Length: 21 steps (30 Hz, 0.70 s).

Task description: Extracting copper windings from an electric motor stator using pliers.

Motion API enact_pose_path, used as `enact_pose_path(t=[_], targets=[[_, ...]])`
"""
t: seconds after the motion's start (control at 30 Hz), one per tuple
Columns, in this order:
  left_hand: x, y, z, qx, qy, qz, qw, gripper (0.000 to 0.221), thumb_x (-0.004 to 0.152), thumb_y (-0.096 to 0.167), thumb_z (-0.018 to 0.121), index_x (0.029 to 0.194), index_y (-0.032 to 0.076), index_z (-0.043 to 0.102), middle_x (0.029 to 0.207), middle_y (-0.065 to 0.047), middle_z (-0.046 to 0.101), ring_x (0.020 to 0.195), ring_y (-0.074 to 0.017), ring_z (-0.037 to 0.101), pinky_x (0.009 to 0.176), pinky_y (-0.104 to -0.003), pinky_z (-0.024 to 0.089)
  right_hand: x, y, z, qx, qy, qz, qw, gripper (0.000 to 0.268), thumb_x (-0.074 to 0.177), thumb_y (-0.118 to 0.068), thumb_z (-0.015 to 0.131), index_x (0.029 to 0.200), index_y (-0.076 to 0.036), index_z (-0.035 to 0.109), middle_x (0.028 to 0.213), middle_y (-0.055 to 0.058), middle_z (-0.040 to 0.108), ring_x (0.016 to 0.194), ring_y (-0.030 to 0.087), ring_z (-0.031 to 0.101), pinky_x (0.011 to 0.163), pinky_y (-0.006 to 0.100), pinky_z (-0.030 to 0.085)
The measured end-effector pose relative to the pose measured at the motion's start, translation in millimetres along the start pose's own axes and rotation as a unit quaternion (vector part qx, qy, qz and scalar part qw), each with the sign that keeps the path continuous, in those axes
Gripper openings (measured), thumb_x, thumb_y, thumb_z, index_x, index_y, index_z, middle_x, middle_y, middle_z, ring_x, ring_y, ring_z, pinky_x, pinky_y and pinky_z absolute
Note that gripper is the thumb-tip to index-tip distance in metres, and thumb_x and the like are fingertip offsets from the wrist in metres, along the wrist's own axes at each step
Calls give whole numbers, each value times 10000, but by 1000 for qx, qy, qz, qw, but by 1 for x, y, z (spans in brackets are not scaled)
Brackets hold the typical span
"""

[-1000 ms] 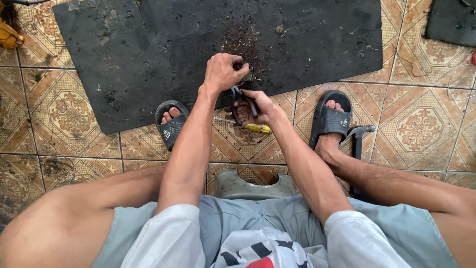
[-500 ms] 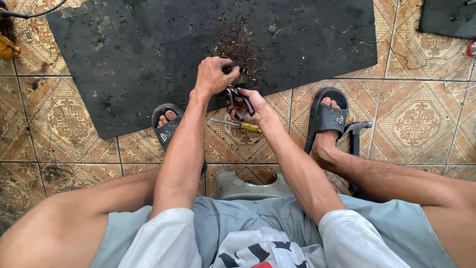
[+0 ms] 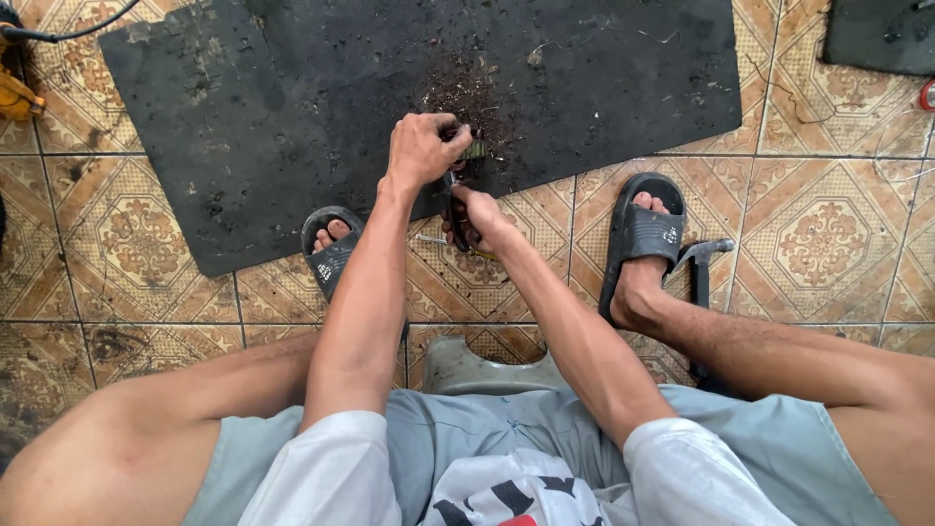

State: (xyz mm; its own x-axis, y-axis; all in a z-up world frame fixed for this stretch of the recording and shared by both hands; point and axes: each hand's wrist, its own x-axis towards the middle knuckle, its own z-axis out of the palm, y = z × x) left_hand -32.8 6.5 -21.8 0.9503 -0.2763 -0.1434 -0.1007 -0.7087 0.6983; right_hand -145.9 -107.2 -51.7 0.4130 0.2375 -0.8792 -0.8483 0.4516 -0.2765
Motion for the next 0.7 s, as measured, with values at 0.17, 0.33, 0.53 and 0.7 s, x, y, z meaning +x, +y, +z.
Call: enact_pose_path(t=[0.17, 0.33, 0.53, 0.7], targets=[[1, 0, 5, 22, -2, -28, 999, 401, 841, 590, 658, 697, 217, 693, 636, -114, 653, 713, -431, 697, 646, -514, 529, 52, 26, -7, -351, 216, -46, 910, 507, 821, -730, 612, 826, -249, 772, 779, 81, 762, 920, 379, 711, 810, 424, 504], [2, 19, 0, 20, 16, -88, 996, 377, 819, 591, 621, 732, 238, 721, 697, -101, 709, 788, -431, 720, 688, -550, 552, 4, 11, -8, -448, 220, -200, 843, 461, 938, -532, 598, 826, -108, 743, 739, 162, 720, 822, 369, 754, 628, 457, 568], [6, 14, 13, 21, 29, -41, 999, 600, 972, 558, 531, 1306, 96, 716, 1209, -150, 741, 1124, -418, 672, 885, -610, 530, -38, -50, -14, -261, 56, -90, 960, 498, 1004, -424, 572, 917, 46, 713, 820, 235, 761, 664, 305, 755, 533, 382, 577], [2, 31, 0, 24, 16, -113, 993, 375, 827, 541, 597, 754, 199, 732, 711, -140, 717, 801, -459, 723, 742, -554, 562, -33, -34, -27, -97, -50, 28, 994, 356, 983, -476, 571, 893, -133, 608, 727, -50, 621, 680, 178, 683, 611, 402, 585]])
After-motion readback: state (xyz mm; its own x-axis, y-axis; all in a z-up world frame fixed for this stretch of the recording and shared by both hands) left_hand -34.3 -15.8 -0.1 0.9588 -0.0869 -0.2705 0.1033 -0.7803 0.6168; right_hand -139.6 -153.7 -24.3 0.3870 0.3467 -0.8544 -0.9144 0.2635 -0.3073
